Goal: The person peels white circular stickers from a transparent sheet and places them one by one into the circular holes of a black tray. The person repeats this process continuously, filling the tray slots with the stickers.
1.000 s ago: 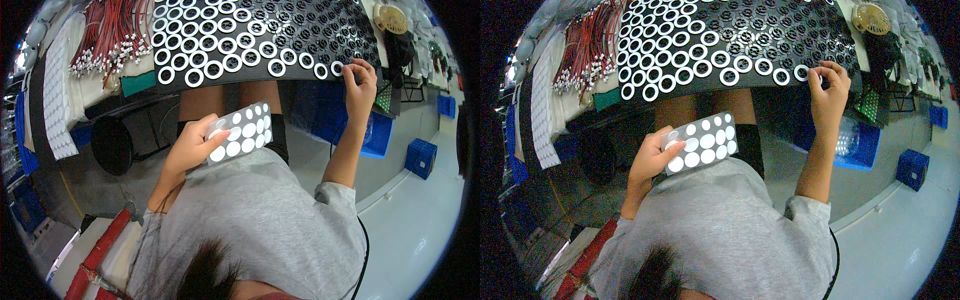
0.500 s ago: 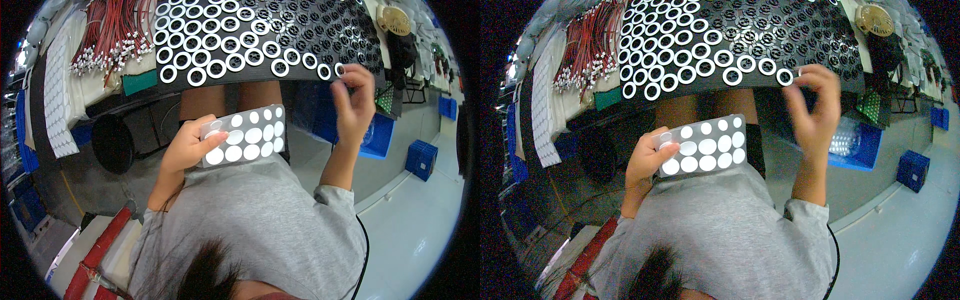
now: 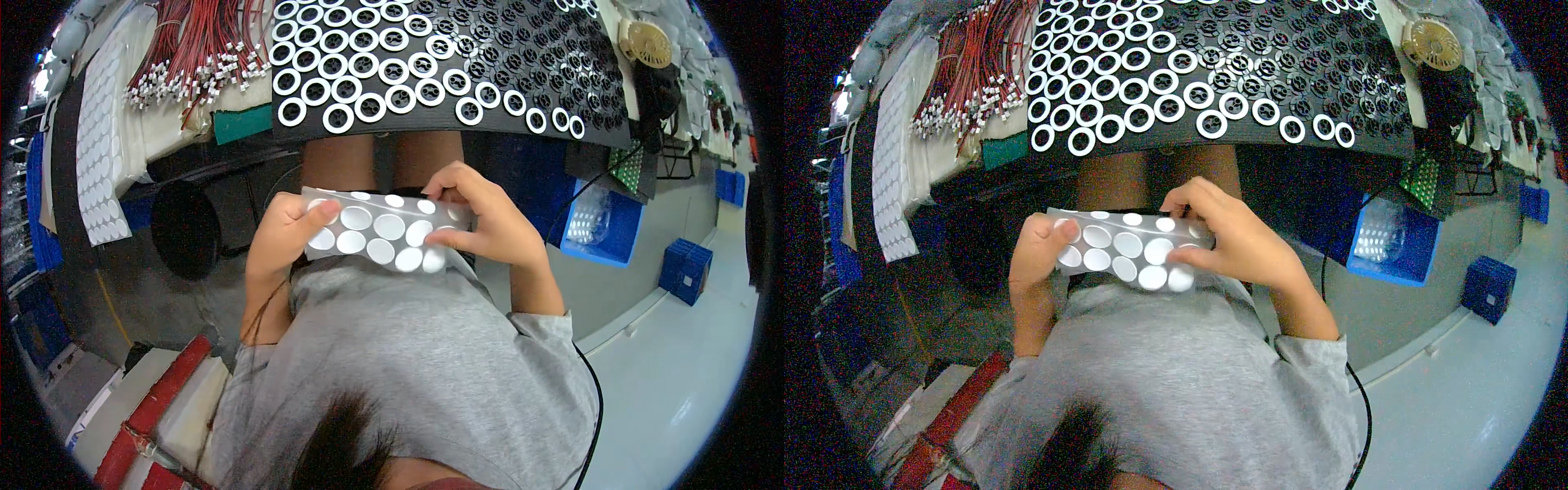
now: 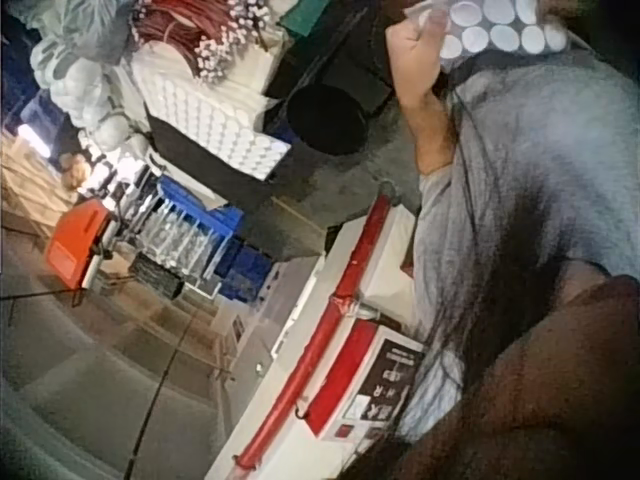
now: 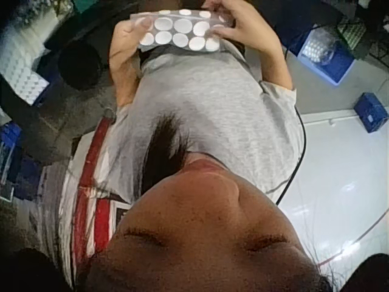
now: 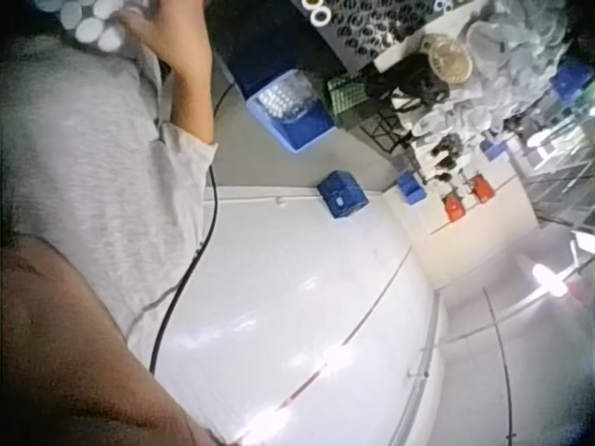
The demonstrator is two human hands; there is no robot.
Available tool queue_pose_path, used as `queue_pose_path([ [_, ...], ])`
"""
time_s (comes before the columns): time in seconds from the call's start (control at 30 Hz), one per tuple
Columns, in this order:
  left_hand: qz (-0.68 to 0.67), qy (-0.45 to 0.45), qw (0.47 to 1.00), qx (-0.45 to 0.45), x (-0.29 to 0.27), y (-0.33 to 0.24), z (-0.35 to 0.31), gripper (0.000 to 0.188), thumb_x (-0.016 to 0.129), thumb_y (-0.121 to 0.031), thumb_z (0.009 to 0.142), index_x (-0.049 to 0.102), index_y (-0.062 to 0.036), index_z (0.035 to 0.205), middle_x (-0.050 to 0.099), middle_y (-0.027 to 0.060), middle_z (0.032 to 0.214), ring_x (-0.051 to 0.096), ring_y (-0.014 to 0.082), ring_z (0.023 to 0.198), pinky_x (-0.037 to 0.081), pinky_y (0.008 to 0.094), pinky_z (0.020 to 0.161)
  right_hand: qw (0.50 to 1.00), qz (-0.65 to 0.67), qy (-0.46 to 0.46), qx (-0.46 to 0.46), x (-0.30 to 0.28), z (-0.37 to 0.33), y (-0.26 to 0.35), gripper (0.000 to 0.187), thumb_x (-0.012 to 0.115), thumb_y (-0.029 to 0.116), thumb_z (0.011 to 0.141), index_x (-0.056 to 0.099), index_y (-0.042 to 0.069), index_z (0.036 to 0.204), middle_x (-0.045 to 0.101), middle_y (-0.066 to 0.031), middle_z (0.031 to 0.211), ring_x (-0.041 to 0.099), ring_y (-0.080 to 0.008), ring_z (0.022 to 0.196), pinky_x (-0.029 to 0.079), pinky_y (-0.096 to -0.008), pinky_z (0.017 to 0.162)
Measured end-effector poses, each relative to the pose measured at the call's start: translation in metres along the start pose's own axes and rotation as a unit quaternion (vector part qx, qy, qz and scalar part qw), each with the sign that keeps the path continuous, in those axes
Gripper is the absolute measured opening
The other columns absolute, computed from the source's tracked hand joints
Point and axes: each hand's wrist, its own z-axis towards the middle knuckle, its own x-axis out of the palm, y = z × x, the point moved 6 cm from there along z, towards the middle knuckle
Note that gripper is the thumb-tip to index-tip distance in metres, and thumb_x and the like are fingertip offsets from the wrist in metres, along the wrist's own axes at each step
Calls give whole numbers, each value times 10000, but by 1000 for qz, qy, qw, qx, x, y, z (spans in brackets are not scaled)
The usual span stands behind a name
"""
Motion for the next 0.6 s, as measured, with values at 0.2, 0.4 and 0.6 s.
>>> queue_pose_path([
  [0.2, 167, -132, 977, 20, -27, -7, 1, 331, 595, -275, 802, 553, 7, 969, 601, 40, 815, 534, 91, 745, 414, 227, 651, 989, 136, -51, 13, 7, -2, 0, 197, 640, 118, 743, 562, 12, 889, 602, -71, 805, 579, -114, 719, 444, -228, 611],
  [0.4, 419, -65, 875, 232, 32, -58, -6, 487, 680, -227, 678, 503, -48, 1094, 583, 99, 952, 546, 231, 883, 392, 315, 809, 997, 44, -57, -22, 24, 9, 16, 156, 570, 176, 807, 595, 22, 821, 603, -119, 680, 605, -210, 599, 450, -276, 531],
  [0.6, 243, 58, 960, 130, 48, -38, 7, 211, 628, -212, 759, 604, -3, 770, 569, 85, 615, 540, 138, 515, 406, 249, 486, 998, 1, -35, -49, 26, 8, 21, 185, 521, 177, 835, 588, 18, 768, 574, -139, 662, 573, -282, 578, 446, -323, 524],
])
